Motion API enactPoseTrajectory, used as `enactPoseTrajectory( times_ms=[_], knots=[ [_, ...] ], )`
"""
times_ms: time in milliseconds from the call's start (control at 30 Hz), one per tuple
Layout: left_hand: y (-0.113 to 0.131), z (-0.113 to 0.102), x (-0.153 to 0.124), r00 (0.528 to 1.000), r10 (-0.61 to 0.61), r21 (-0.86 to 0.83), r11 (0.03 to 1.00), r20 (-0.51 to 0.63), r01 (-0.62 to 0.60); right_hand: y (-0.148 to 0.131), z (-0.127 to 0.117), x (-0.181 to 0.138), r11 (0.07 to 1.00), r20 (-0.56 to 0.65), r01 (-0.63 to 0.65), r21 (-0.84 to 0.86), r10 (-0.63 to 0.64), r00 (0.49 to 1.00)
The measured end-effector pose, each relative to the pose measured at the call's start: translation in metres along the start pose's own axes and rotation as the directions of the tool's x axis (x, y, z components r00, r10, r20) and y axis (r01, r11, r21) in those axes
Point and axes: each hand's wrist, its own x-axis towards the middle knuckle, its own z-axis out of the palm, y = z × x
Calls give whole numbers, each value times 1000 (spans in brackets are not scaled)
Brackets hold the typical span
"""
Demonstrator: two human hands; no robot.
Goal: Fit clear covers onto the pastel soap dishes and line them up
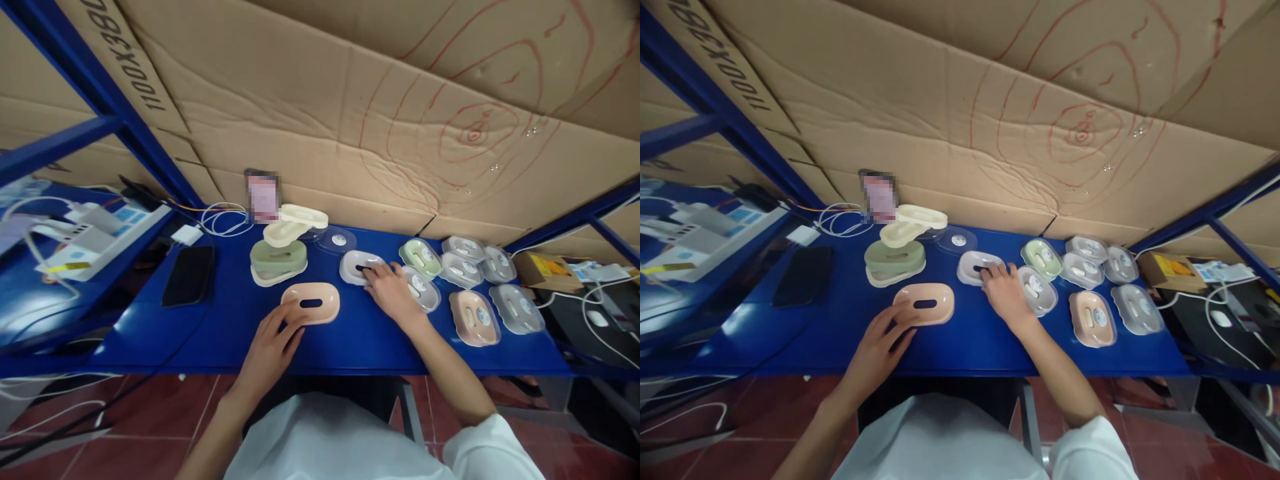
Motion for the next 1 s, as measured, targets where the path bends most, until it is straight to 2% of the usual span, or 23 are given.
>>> enactPoseTrajectory(
  times_ms=[133, 200, 300, 367, 467, 567, 633, 667, 733, 800, 900, 1000],
  knots=[
    [5, 10, 10, 989, 101, -41, 994, 109, -97, -23, 0, -31, 972, -137, 52, 230, -21, 990],
    [11, 17, 16, 987, 123, -50, 992, 104, -118, -39, 0, -38, 934, -154, 118, 337, -69, 986],
    [16, 21, 19, 994, 96, -39, 995, 44, -94, -56, 3, -44, 901, -151, 176, 398, -125, 981],
    [12, 16, 20, 996, 83, -29, 996, 36, -82, -55, 7, -46, 912, -183, 142, 384, -76, 980],
    [-8, -5, 33, 999, 52, 36, 998, -4, -51, -41, 13, -46, 948, -241, 23, 317, 57, 969],
    [-37, -25, 69, 995, -77, 166, 982, -71, 88, -35, 15, -42, 961, -268, -27, 274, 103, 958],
    [-55, -31, 104, 984, -156, 234, 957, -90, 173, -43, 16, -39, 958, -247, 50, 282, 23, 969],
    [-62, -31, 121, 978, -195, 256, 944, -74, 207, -50, 16, -38, 950, -228, 109, 293, -41, 973],
    [-70, -29, 151, 970, -241, 257, 940, 35, 224, -64, 18, -39, 926, -190, 208, 315, -153, 970],
    [-70, -28, 165, 968, -236, 246, 946, 86, 209, -73, 22, -44, 918, -183, 225, 327, -172, 968],
    [-55, -32, 152, 979, -174, 211, 966, 106, 149, -66, 27, -61, 933, -196, 163, 322, -103, 975],
    [-30, -33, 104, 997, -4, 90, 996, 74, -3, -47, 29, -80, 936, -226, 89, 340, -11, 974]
  ],
)
